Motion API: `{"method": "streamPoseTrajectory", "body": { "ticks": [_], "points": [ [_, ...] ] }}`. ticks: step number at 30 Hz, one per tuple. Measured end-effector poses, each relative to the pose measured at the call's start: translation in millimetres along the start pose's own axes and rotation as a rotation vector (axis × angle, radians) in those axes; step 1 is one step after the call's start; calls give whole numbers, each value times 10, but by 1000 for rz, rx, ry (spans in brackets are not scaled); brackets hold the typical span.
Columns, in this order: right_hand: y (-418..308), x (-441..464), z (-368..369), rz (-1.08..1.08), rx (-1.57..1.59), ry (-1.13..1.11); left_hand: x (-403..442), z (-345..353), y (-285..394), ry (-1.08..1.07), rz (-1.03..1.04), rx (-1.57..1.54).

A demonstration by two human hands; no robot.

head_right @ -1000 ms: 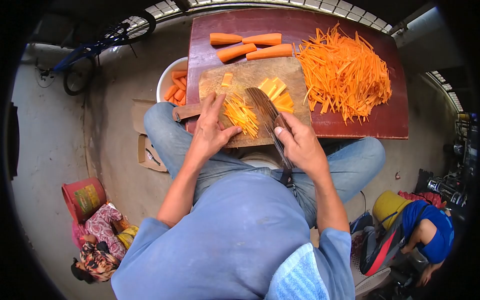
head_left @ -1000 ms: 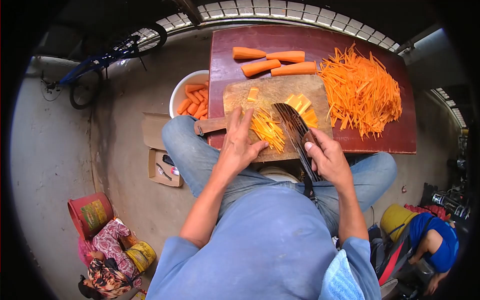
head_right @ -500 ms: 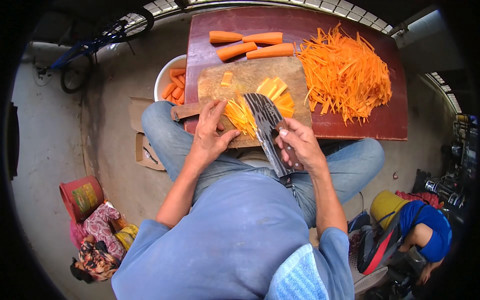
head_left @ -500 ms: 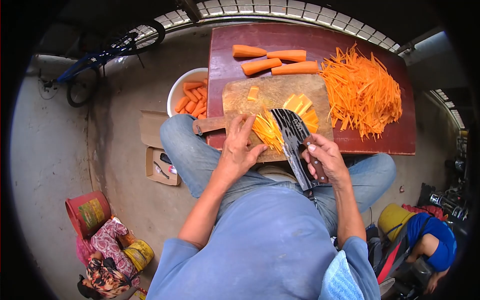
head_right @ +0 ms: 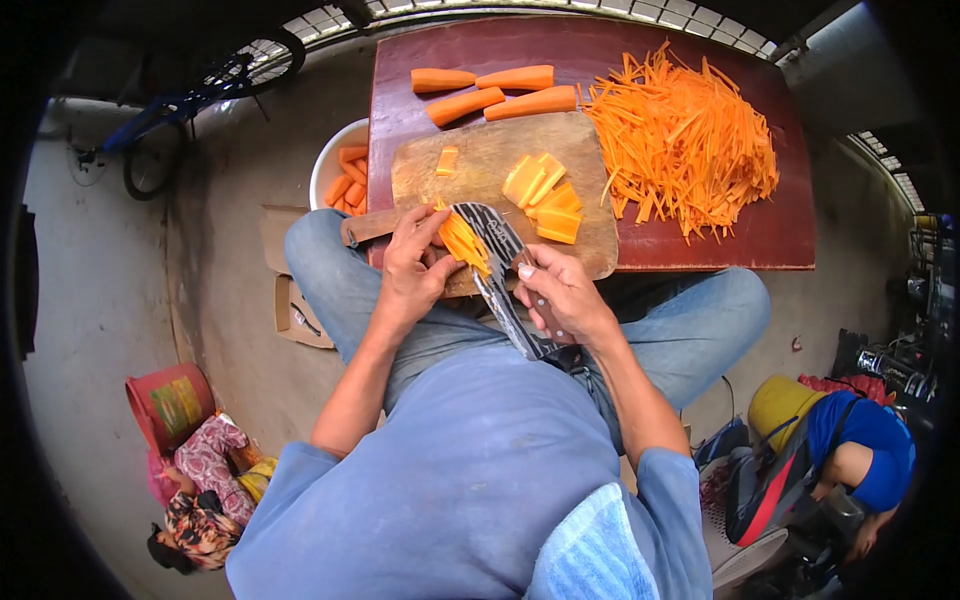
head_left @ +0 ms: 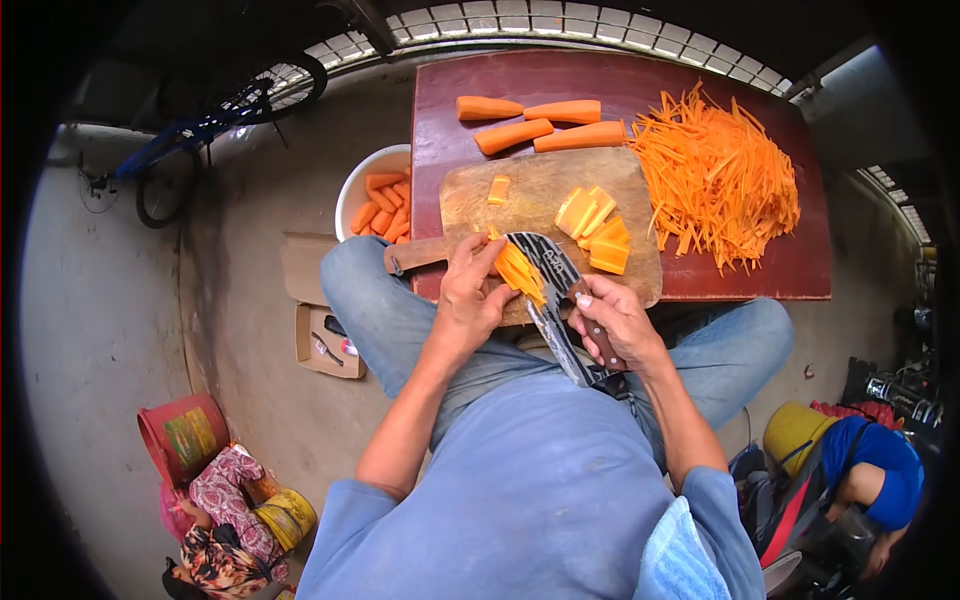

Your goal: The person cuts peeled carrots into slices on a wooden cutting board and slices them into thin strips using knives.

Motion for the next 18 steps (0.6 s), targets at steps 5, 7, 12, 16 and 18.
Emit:
{"method": "streamPoseTrajectory", "body": {
  "ticks": [5,7,12,16,18],
  "points": [
    [-52,-16,-46,-30,150,-6,183,25,221,-42,12,-23],
    [-203,-75,-136,-77,186,23,361,115,384,-77,75,-19],
    [-673,-392,-654,-237,150,230,1048,754,847,-262,301,-5],
    [-1062,-691,-1180,-344,66,436,1412,1543,1249,-390,532,89],
    [-1222,-809,-1431,-380,-17,524,1564,1929,1351,-469,530,58]
  ]
}}
Point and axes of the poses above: each hand's wrist, its own x-axis towards the middle knuckle, its own z-axis out of the palm, y = z × x, the point moved 9 cm from there along x, towards the middle knuckle, and after that the axes turned 10 degrees about -x, right-handed, at the moved point
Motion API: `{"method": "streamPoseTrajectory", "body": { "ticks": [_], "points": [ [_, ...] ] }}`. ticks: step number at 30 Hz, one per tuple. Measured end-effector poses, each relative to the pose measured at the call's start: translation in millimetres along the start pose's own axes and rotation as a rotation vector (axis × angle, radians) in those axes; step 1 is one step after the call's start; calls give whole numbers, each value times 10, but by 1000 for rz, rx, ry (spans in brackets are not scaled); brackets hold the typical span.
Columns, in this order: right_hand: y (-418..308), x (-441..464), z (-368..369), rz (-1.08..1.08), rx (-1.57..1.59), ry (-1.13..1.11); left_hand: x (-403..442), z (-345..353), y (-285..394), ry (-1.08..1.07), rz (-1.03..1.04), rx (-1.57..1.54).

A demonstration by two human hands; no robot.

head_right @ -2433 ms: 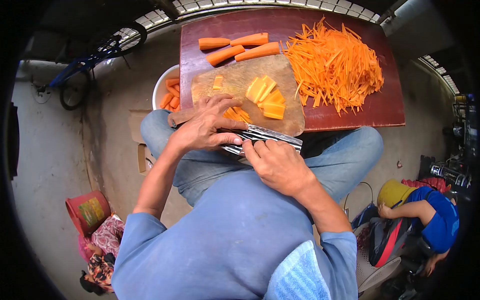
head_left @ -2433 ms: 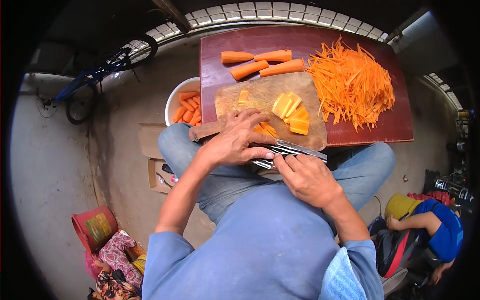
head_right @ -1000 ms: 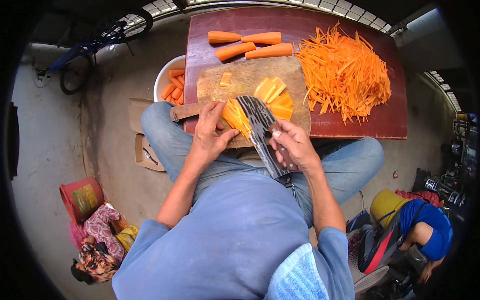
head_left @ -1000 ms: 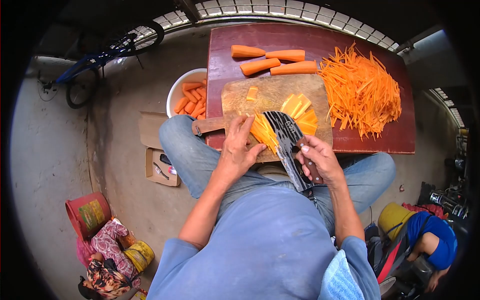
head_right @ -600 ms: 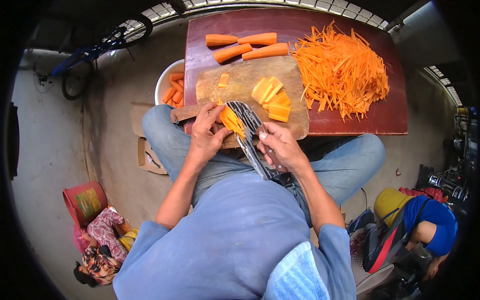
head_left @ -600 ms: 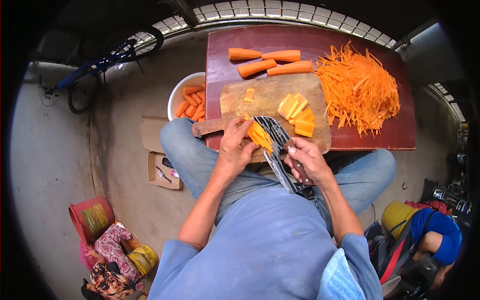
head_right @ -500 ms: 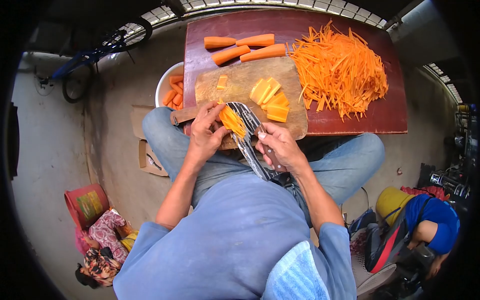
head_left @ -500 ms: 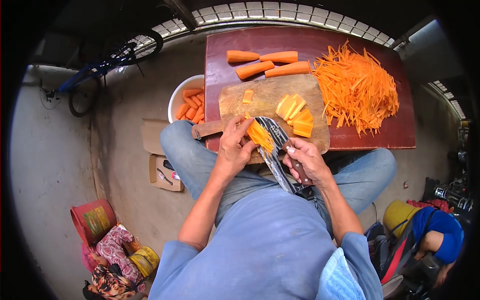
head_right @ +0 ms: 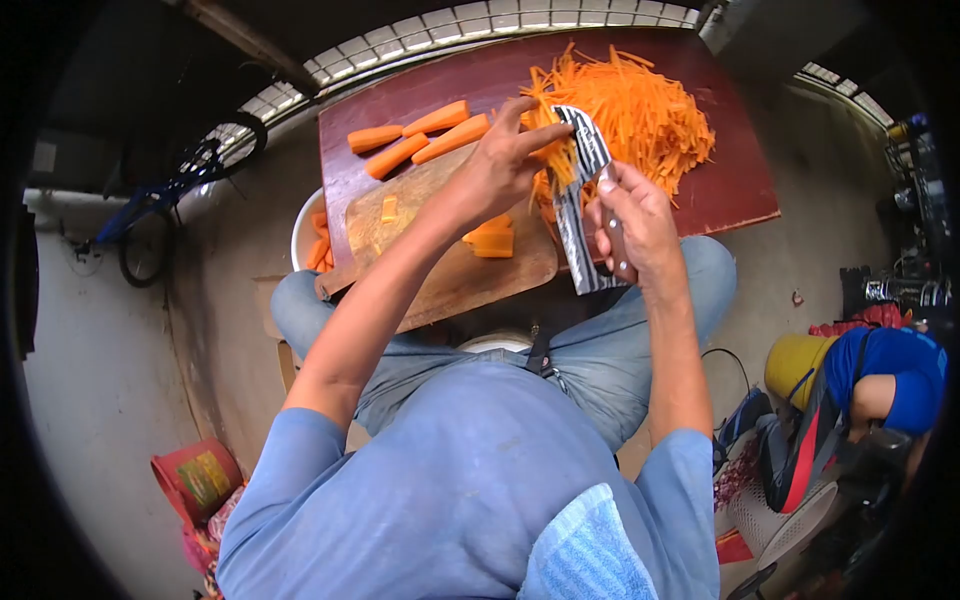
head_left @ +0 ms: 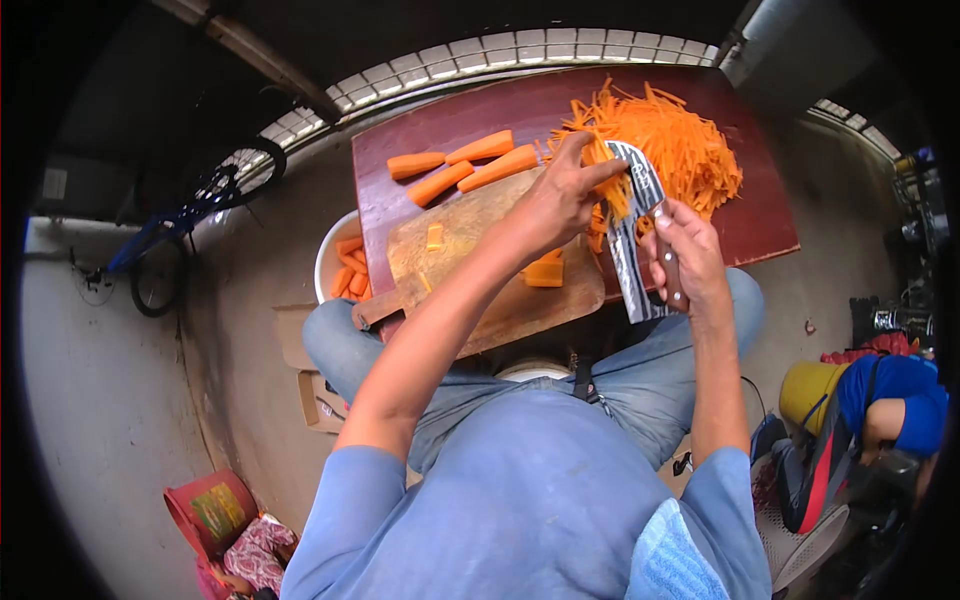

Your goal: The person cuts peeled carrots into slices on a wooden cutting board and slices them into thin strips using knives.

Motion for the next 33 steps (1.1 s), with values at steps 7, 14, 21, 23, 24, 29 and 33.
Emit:
{"method": "streamPoseTrajectory", "body": {
  "ticks": [7,14,21,23,24,29,33],
  "points": [
    [-471,105,-520,-227,-488,196,379,506,-162,-60,110,153],
    [-425,-33,-524,-239,-463,241,311,264,-15,65,94,72],
    [0,-344,67,-83,66,-59,-913,-830,-77,276,-40,170],
    [261,-490,445,117,32,-164,-1513,-1149,-324,297,-204,261],
    [416,-538,625,183,-3,-228,-1745,-1283,-454,273,-281,333],
    [802,-578,1263,181,-89,-370,-2136,-1550,-662,213,-453,276],
    [892,-553,1318,183,-187,-379,-1916,-1489,-672,152,-447,345]
  ]
}}
Point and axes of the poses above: each hand's wrist, its own x-axis towards the middle knuckle, its own z-axis out of the palm, y = z × x, the point moved 9 cm from there along x, towards the middle knuckle, and after that the axes turned 10 degrees about -x, right-handed, at the moved point
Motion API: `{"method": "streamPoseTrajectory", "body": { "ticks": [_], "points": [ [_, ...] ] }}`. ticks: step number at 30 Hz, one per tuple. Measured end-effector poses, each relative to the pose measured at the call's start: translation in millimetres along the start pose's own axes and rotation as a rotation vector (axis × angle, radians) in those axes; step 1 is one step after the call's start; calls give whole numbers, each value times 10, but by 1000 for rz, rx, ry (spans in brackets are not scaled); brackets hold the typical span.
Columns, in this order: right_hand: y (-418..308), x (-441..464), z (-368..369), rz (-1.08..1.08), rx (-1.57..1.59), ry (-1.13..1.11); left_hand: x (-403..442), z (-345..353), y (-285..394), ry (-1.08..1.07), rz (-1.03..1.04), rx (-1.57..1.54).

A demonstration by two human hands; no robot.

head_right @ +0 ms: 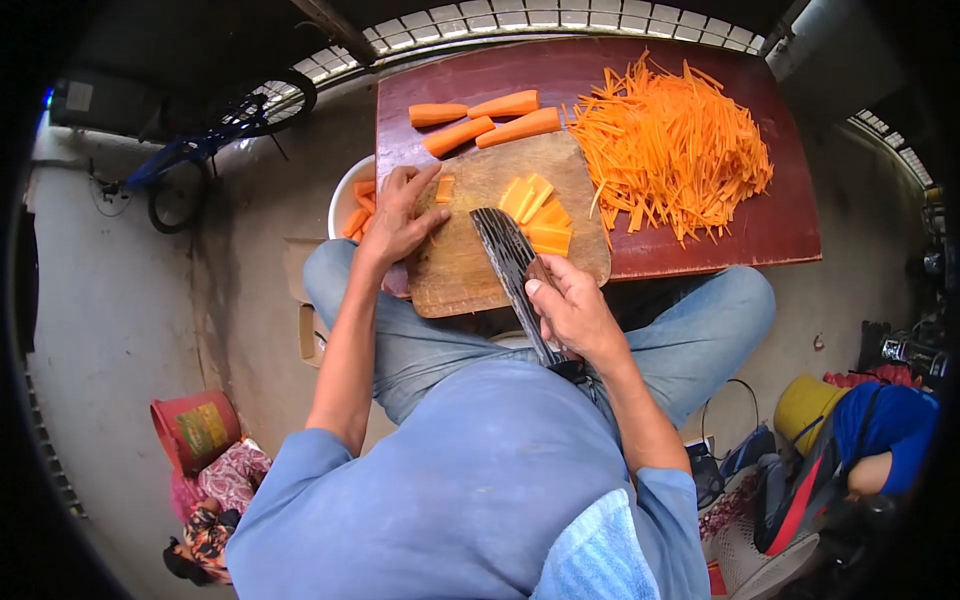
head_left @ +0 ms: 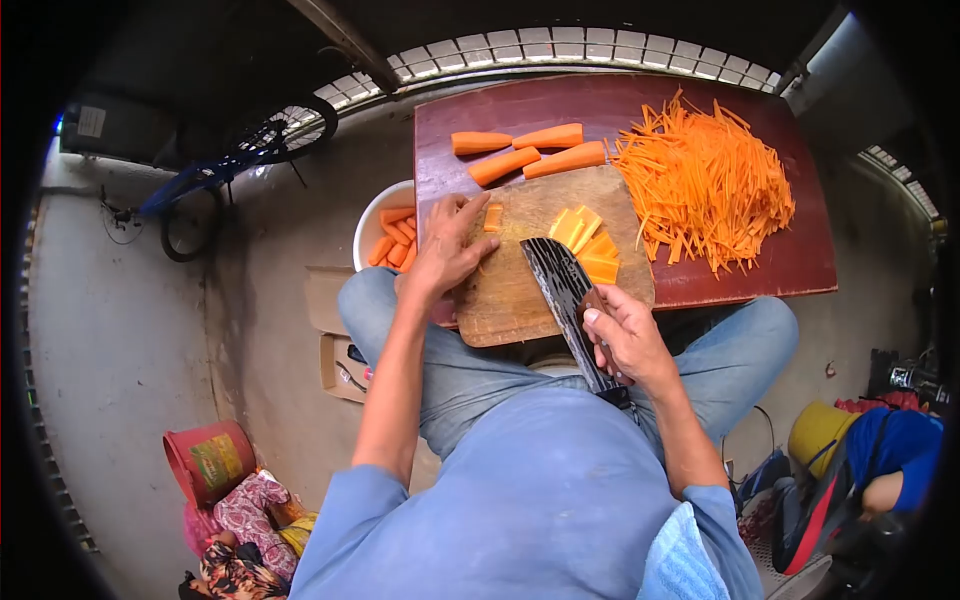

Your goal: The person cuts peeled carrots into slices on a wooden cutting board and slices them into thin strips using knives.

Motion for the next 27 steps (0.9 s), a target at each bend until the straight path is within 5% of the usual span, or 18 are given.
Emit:
{"method": "streamPoseTrajectory", "body": {
  "ticks": [10,17,27],
  "points": [
    [-229,-136,-43,-92,-303,107,-295,343,235,-204,-36,-277],
    [-536,-225,129,-235,-672,84,-725,278,537,133,116,-136],
    [-646,-276,293,-254,-812,11,-780,440,450,104,210,-95]
  ]
}}
Point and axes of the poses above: each hand's wrist, its own x-axis towards the middle knuckle, its own z-axis out of the palm, y = z × x, the point moved 9 cm from there along x, towards the middle knuckle, and after that the axes turned 10 degrees about -x, right-handed, at the moved point
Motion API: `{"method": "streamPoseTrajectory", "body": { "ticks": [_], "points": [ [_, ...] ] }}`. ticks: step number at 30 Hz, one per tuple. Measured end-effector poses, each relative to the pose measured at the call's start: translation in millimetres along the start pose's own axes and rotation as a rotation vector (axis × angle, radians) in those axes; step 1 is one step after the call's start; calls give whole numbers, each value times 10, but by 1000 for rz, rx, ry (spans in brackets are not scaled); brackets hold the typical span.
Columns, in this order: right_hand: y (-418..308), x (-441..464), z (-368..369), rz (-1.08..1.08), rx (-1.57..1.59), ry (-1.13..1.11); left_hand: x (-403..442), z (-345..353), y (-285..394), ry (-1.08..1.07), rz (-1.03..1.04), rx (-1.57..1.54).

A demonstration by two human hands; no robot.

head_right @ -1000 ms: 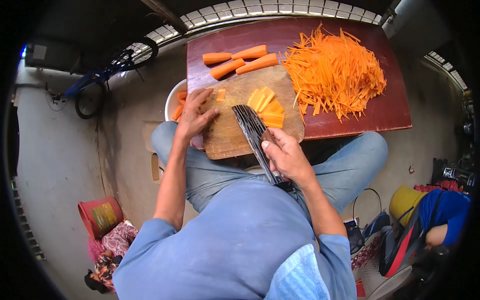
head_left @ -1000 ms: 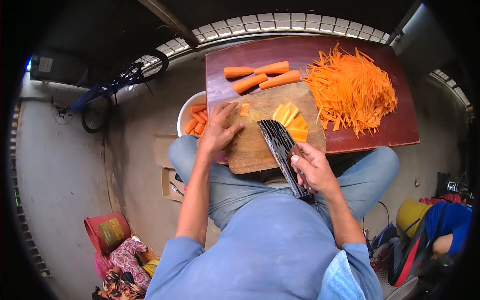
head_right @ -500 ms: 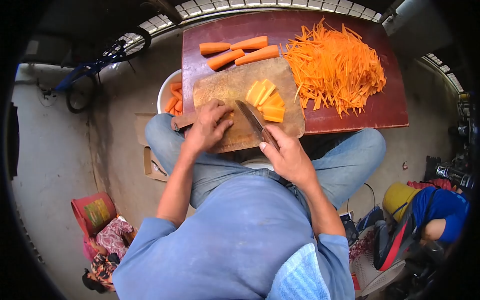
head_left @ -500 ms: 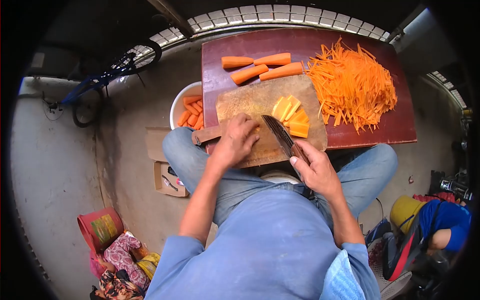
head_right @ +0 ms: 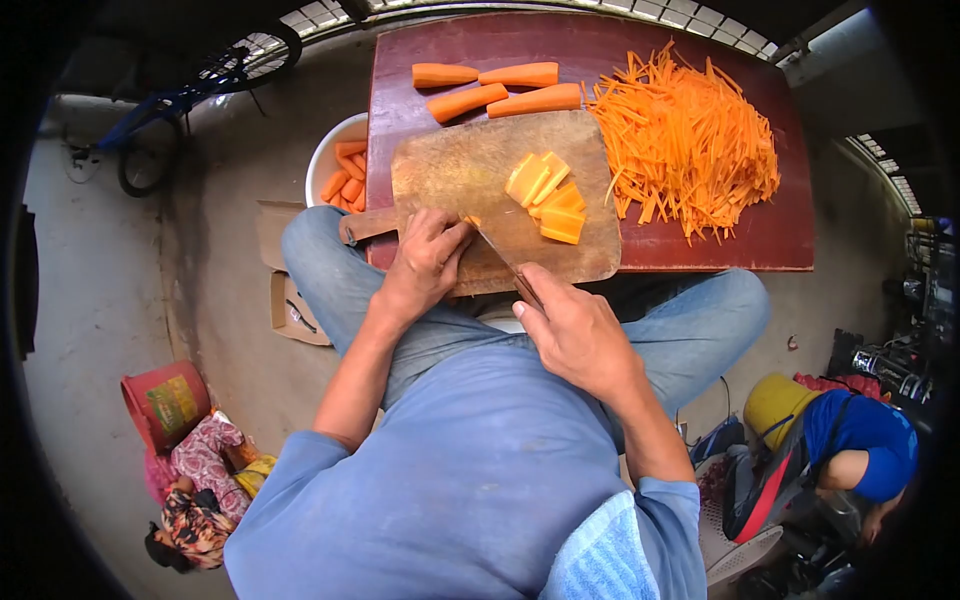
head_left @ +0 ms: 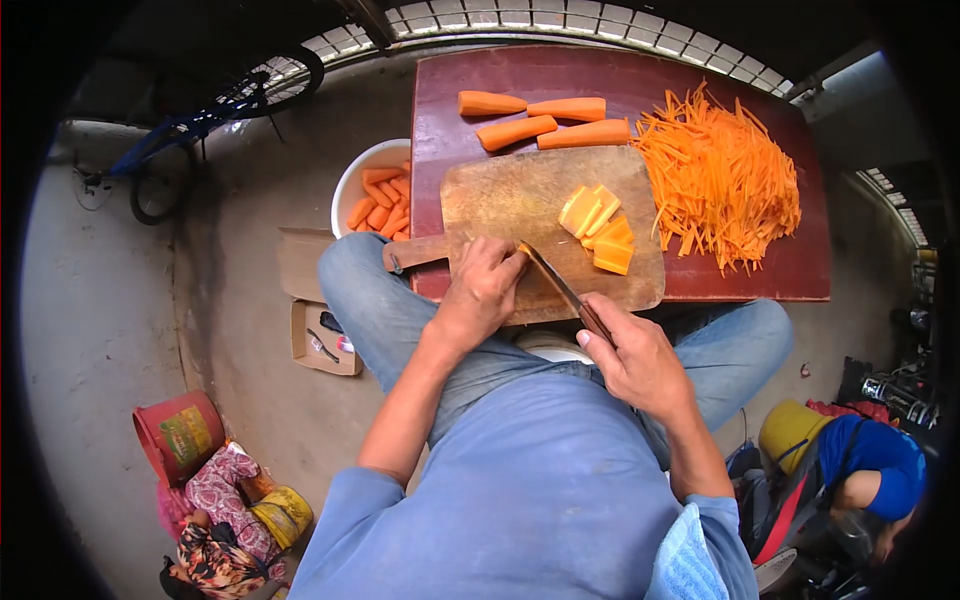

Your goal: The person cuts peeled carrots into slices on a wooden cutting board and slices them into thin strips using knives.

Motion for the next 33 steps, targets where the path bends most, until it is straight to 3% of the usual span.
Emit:
{"method": "streamPoseTrajectory", "body": {
  "ticks": [5,8,14,20,29,33],
  "points": [
    [27,11,-25,80,0,10,-14,-75,114,12,-146,-78],
    [42,45,-14,70,23,13,-83,-30,61,1,-280,-399],
    [-30,38,-15,84,50,-12,-74,-22,168,100,-71,-112],
    [-29,-63,37,106,9,-50,-94,44,163,88,3,-29],
    [-168,119,195,-12,-118,63,-91,-3,188,-24,37,-72],
    [-246,250,155,-88,-136,112,-93,-20,142,28,54,-127]
  ]
}}
Point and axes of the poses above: each hand's wrist, its own x-axis towards the middle knuckle, its own z-axis out of the palm, y = z × x, the point moved 9 cm from there along x, towards the middle knuckle, and after that the axes turned 10 degrees about -x, right-handed, at the moved point
